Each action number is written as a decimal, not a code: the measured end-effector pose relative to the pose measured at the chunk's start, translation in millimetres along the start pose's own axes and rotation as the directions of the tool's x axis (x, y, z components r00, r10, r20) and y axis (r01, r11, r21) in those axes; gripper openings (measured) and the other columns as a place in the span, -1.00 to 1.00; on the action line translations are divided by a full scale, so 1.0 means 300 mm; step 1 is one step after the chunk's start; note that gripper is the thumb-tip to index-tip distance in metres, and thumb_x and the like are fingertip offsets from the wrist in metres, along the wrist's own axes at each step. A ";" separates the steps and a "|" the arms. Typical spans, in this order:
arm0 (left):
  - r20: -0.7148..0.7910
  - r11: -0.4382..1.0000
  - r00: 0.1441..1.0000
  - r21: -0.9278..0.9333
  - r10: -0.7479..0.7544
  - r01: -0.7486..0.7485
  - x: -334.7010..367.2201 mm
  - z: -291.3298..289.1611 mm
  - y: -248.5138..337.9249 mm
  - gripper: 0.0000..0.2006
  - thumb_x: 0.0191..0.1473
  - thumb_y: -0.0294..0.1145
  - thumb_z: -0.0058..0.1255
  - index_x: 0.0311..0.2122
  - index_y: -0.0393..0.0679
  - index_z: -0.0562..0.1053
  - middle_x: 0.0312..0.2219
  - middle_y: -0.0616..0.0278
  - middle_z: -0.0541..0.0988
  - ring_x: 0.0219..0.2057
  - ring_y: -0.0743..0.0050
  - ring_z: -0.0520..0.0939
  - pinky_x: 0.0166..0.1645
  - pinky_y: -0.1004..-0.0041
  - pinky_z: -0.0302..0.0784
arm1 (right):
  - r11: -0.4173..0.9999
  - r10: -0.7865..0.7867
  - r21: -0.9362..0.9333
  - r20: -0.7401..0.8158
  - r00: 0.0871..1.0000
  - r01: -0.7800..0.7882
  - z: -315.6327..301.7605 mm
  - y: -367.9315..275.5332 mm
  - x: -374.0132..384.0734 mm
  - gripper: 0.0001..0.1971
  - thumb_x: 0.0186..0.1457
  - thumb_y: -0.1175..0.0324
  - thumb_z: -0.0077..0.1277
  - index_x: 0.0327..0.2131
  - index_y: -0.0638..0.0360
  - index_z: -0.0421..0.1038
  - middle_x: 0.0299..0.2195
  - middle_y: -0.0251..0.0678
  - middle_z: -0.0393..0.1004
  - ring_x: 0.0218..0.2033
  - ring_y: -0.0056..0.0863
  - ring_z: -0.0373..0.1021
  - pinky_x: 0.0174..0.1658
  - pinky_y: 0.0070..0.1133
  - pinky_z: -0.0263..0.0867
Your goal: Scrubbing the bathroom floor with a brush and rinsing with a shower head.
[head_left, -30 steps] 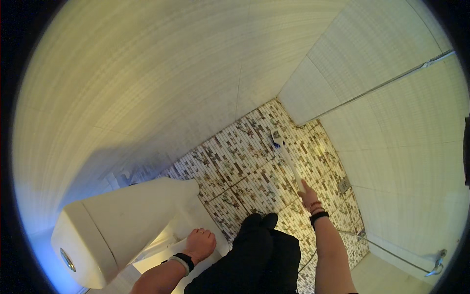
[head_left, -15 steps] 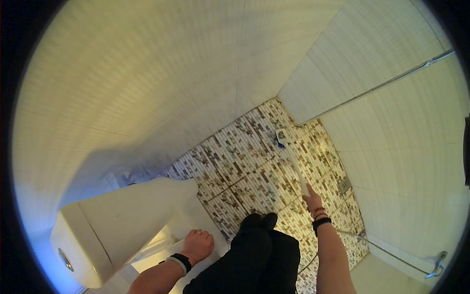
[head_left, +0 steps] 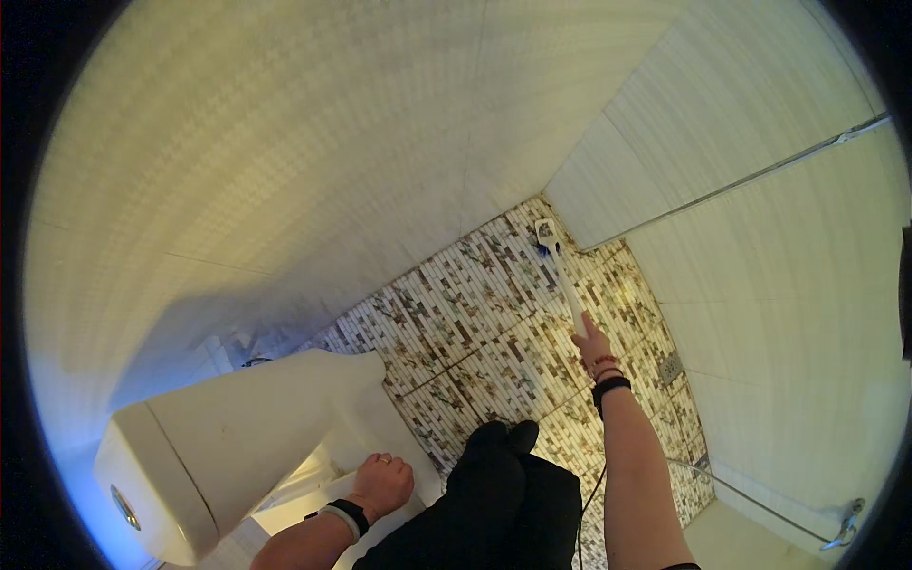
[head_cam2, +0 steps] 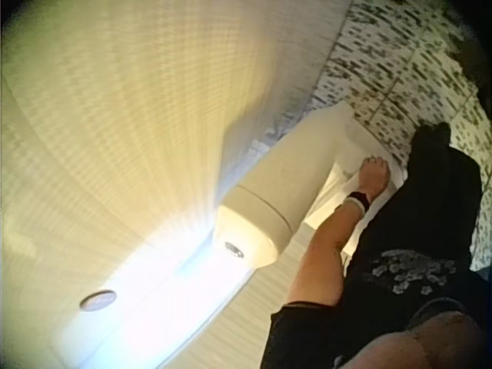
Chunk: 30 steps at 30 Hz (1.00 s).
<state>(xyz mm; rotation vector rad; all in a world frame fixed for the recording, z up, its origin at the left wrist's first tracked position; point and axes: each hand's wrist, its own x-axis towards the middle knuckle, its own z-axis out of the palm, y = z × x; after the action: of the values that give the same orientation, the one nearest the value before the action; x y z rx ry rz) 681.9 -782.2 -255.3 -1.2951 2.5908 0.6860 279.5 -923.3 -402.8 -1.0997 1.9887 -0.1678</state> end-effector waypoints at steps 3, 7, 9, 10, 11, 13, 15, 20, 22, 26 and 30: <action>-0.002 1.000 1.000 0.002 -0.001 0.001 -0.001 0.000 -0.006 -0.91 -0.33 -0.37 -0.10 -0.70 -0.13 0.33 -0.69 0.25 0.38 -0.55 0.34 0.43 -0.41 0.41 0.30 | 1.000 0.026 -0.001 -0.021 0.999 -0.026 0.025 -0.093 0.023 -0.45 -0.06 0.37 -0.13 0.04 -0.13 -0.04 -0.60 -0.24 0.32 -0.77 -0.54 0.14 -0.71 -0.57 0.15; -0.023 1.000 1.000 -0.013 0.008 -0.008 -0.005 0.004 -0.006 -0.90 -0.34 -0.36 -0.10 -0.71 -0.12 0.33 -0.70 0.25 0.38 -0.56 0.34 0.43 -0.41 0.41 0.30 | 0.996 0.075 0.047 0.007 0.997 -0.075 -0.011 0.032 -0.026 -0.45 -0.07 0.39 -0.13 0.04 -0.13 -0.04 -0.55 -0.23 0.34 -0.71 -0.53 0.19 -0.67 -0.54 0.16; -0.027 0.999 0.999 -0.027 0.029 -0.030 0.015 0.015 0.001 -0.90 -0.34 -0.35 -0.09 -0.69 -0.12 0.35 -0.69 0.24 0.39 -0.55 0.32 0.43 -0.40 0.38 0.32 | 0.995 -0.086 -0.060 -0.110 0.990 0.080 -0.024 0.220 -0.067 -0.45 -0.07 0.40 -0.14 0.04 -0.13 -0.03 -0.59 -0.24 0.33 -0.75 -0.54 0.17 -0.69 -0.56 0.16; -0.010 1.000 1.000 -0.020 0.011 -0.011 -0.003 0.014 -0.003 -0.89 -0.34 -0.33 -0.08 -0.68 -0.12 0.37 -0.68 0.22 0.41 -0.55 0.29 0.44 -0.40 0.36 0.33 | 1.000 -0.003 -0.015 -0.066 0.998 0.002 -0.013 0.204 -0.126 -0.46 -0.07 0.40 -0.14 0.04 -0.14 -0.02 -0.61 -0.26 0.33 -0.77 -0.56 0.15 -0.71 -0.58 0.16; 0.001 1.000 1.000 -0.017 -0.001 0.001 -0.018 0.011 -0.007 -0.89 -0.34 -0.33 -0.08 -0.68 -0.12 0.37 -0.68 0.22 0.41 -0.55 0.29 0.44 -0.40 0.36 0.33 | 0.997 0.079 0.025 -0.018 0.997 -0.079 -0.013 0.189 -0.192 -0.46 -0.07 0.40 -0.14 0.03 -0.15 -0.01 -0.63 -0.27 0.33 -0.79 -0.58 0.13 -0.72 -0.61 0.16; -0.053 1.000 0.999 -0.018 0.010 -0.011 -0.006 0.005 -0.003 -0.90 -0.34 -0.36 -0.09 -0.71 -0.11 0.33 -0.71 0.27 0.36 -0.57 0.36 0.42 -0.42 0.42 0.29 | 0.988 0.148 0.058 -0.022 0.989 -0.146 -0.055 0.219 -0.306 -0.46 -0.07 0.39 -0.14 0.03 -0.16 -0.01 -0.63 -0.27 0.33 -0.80 -0.59 0.13 -0.74 -0.62 0.15; -0.050 1.000 0.999 -0.020 0.008 -0.009 0.000 -0.007 0.001 -0.90 -0.34 -0.36 -0.08 -0.71 -0.11 0.32 -0.71 0.28 0.36 -0.57 0.37 0.42 -0.42 0.43 0.29 | 0.974 0.210 0.094 -0.012 0.978 -0.208 -0.071 0.245 -0.368 -0.47 -0.07 0.39 -0.14 0.03 -0.17 0.00 -0.63 -0.28 0.33 -0.81 -0.61 0.13 -0.75 -0.63 0.15; -0.028 0.999 1.000 -0.040 -0.005 0.004 -0.001 0.001 0.002 -0.90 -0.33 -0.35 -0.09 -0.70 -0.11 0.36 -0.71 0.24 0.38 -0.56 0.32 0.43 -0.41 0.37 0.31 | 0.973 0.210 0.090 0.016 0.978 -0.210 -0.093 0.215 -0.340 -0.46 -0.07 0.40 -0.12 0.03 -0.17 0.01 -0.65 -0.30 0.30 -0.80 -0.64 0.12 -0.75 -0.64 0.14; -0.026 0.999 1.000 -0.048 -0.003 0.001 -0.003 0.009 -0.002 -0.90 -0.32 -0.35 -0.09 -0.69 -0.11 0.36 -0.70 0.24 0.38 -0.57 0.33 0.42 -0.41 0.38 0.31 | 0.960 0.205 0.184 0.042 0.978 -0.210 -0.094 0.188 -0.263 -0.46 -0.08 0.39 -0.11 0.03 -0.15 0.01 -0.66 -0.30 0.30 -0.79 -0.64 0.13 -0.75 -0.64 0.15; -0.015 0.999 1.000 -0.032 0.002 -0.003 0.002 0.009 -0.001 -0.90 -0.32 -0.34 -0.08 -0.68 -0.11 0.36 -0.70 0.24 0.39 -0.57 0.32 0.42 -0.41 0.38 0.31 | 1.000 0.000 -0.018 -0.072 0.997 -0.001 -0.054 0.162 -0.022 -0.45 -0.09 0.37 -0.11 0.03 -0.14 0.00 -0.65 -0.30 0.30 -0.78 -0.57 0.17 -0.74 -0.61 0.16; -0.015 1.000 1.000 -0.010 0.011 -0.011 0.001 0.006 -0.001 -0.90 -0.32 -0.35 -0.09 -0.70 -0.11 0.35 -0.71 0.25 0.38 -0.57 0.34 0.42 -0.42 0.40 0.30 | 1.000 0.012 0.016 -0.070 0.997 -0.010 -0.018 0.024 0.054 -0.43 -0.09 0.35 -0.11 0.04 -0.15 -0.03 -0.63 -0.26 0.31 -0.76 -0.53 0.19 -0.71 -0.58 0.19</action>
<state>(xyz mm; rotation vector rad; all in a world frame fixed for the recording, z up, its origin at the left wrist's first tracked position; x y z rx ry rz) 681.9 -781.8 -257.0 -1.2948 2.6113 0.6947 266.8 -932.6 -412.5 -1.0861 2.0518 -0.2185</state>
